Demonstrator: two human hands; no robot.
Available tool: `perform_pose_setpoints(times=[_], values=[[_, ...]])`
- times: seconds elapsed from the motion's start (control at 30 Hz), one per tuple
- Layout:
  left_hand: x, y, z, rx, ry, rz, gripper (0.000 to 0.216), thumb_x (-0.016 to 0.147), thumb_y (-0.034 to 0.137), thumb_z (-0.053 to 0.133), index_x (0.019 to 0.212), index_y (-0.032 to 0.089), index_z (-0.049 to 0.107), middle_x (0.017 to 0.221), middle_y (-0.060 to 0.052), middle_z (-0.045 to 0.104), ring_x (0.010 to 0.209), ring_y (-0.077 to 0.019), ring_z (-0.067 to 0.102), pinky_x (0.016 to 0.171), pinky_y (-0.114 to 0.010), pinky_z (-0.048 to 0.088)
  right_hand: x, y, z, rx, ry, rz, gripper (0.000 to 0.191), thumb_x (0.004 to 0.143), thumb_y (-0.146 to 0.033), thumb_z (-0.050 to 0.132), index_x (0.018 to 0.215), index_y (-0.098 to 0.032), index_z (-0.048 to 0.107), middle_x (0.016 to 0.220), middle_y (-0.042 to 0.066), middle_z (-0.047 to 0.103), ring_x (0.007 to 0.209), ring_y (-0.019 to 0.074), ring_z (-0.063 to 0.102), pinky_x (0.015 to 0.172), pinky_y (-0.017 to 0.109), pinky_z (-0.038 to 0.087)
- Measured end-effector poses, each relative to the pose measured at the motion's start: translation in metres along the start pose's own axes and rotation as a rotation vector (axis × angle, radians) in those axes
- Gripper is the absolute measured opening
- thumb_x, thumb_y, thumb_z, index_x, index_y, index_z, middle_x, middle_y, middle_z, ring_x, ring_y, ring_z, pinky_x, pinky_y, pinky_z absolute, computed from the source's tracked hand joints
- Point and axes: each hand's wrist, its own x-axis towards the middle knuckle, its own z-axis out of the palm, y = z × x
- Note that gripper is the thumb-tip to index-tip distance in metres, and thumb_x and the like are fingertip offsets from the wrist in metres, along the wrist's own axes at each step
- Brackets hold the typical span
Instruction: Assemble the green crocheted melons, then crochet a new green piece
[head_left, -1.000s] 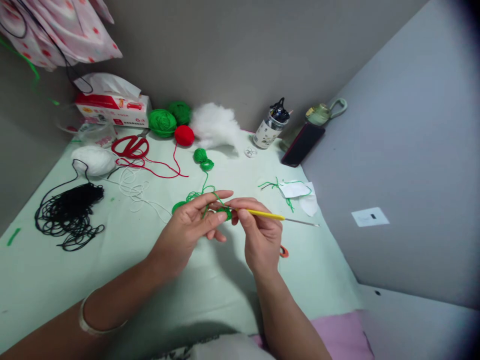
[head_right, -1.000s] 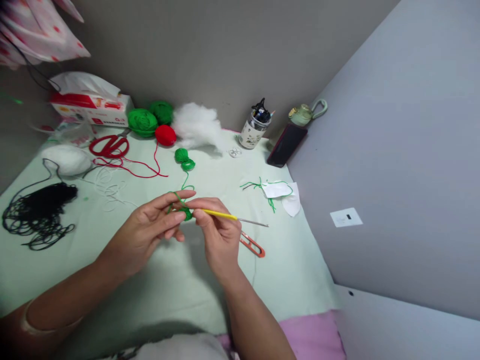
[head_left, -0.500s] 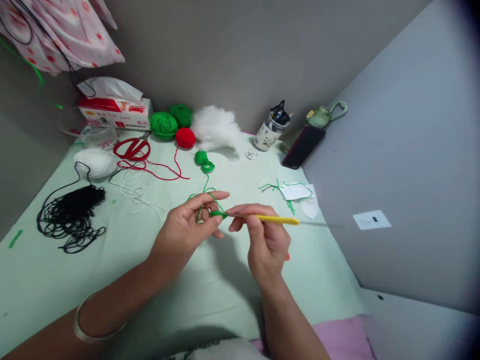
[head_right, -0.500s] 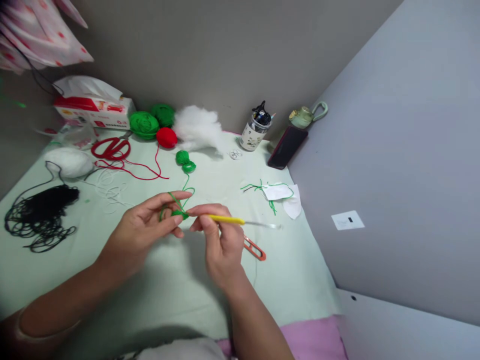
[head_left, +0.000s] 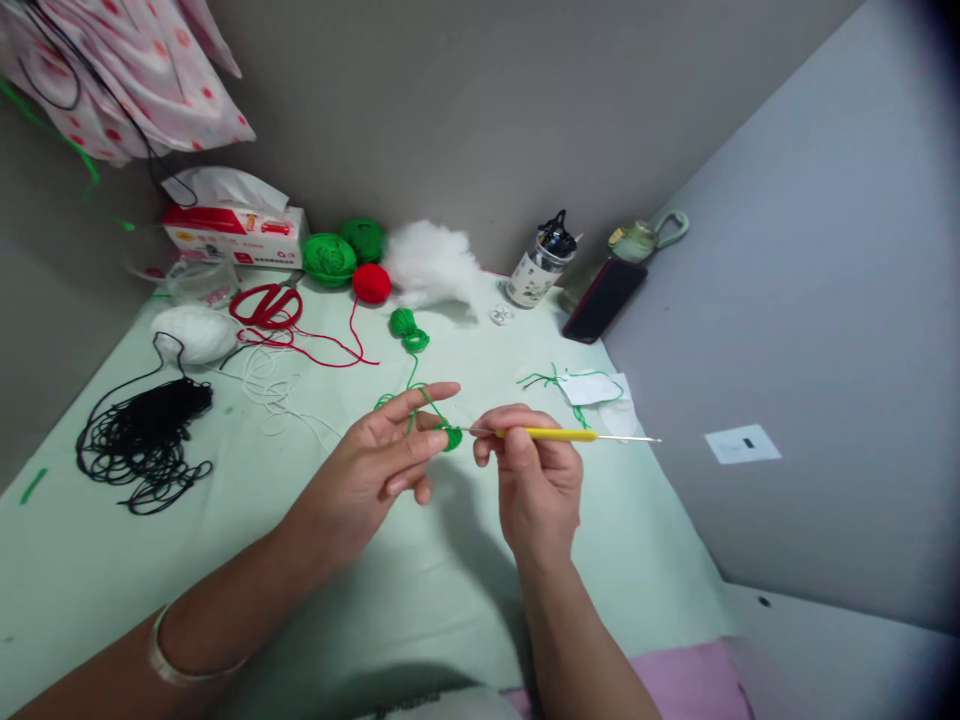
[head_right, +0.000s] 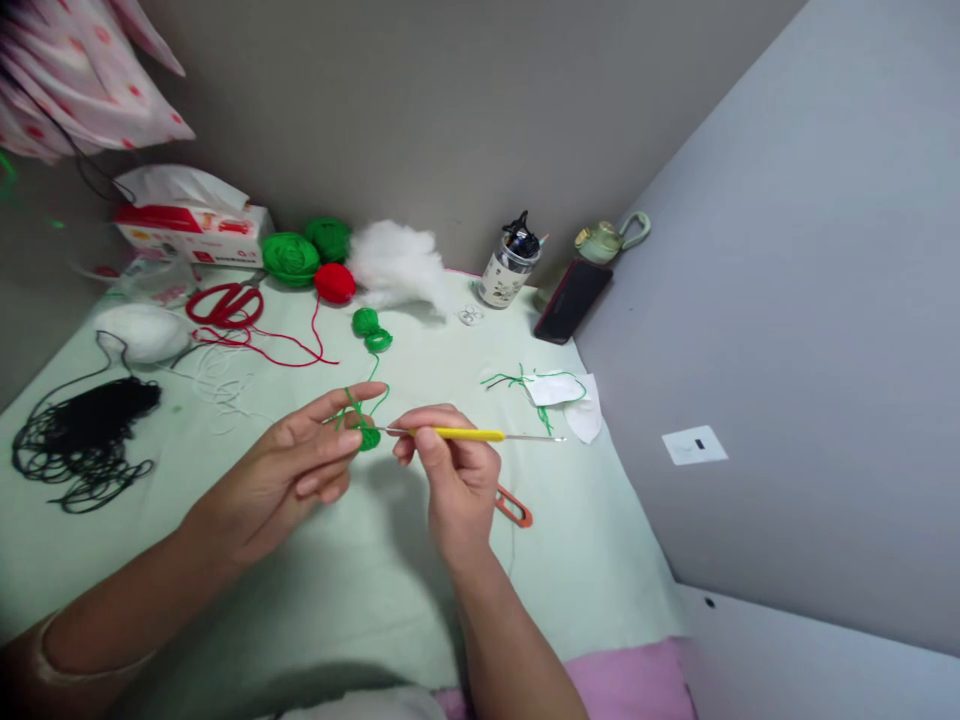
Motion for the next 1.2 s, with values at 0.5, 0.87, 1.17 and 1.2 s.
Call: perform_pose_setpoints(times=[0.5, 0.87, 1.17, 1.2], values=[[0.002, -0.001, 0.000, -0.065, 0.054, -0.051, 0.024, 0.083, 0.023, 0.082, 0.107, 0.019, 0.082, 0.062, 0.010, 0.037, 0.047, -0.0013, 0.022, 0.051, -0.012, 0.043, 0.000, -0.001, -0.004, -0.136, 0.073, -0.012, 0.018, 0.100, -0.022, 0.060, 0.099, -0.025, 0.077, 0.090, 0.004, 0.074, 0.069, 0.0148, 0.065, 0.062, 0.030, 0.055], [-0.002, -0.009, 0.002, 0.280, 0.090, 0.094, 0.034, 0.087, 0.034, 0.078, 0.121, 0.031, 0.077, 0.094, 0.002, 0.063, 0.070, -0.0096, 0.053, 0.078, -0.026, 0.055, 0.003, 0.000, 0.001, 0.211, 0.028, 0.267, 0.017, 0.098, -0.033, 0.063, 0.092, -0.021, 0.074, 0.085, 0.002, 0.074, 0.058, 0.0083, 0.060, 0.056, 0.024, 0.050], [-0.005, -0.005, 0.006, 0.425, 0.214, 0.207, 0.035, 0.082, 0.026, 0.079, 0.117, 0.027, 0.078, 0.086, 0.001, 0.058, 0.076, -0.0129, 0.052, 0.071, -0.023, 0.050, -0.004, -0.005, 0.004, -0.080, -0.008, 0.078, 0.019, 0.105, -0.028, 0.050, 0.100, -0.023, 0.067, 0.094, 0.004, 0.075, 0.058, 0.0112, 0.064, 0.057, 0.029, 0.054], [-0.006, -0.006, 0.006, 0.472, 0.241, 0.235, 0.035, 0.082, 0.024, 0.078, 0.116, 0.028, 0.078, 0.085, 0.002, 0.057, 0.073, -0.0120, 0.051, 0.070, -0.022, 0.048, -0.007, -0.004, 0.004, -0.165, -0.021, -0.001, 0.020, 0.105, -0.024, 0.048, 0.104, -0.024, 0.068, 0.096, 0.004, 0.075, 0.061, 0.0117, 0.065, 0.059, 0.029, 0.055]])
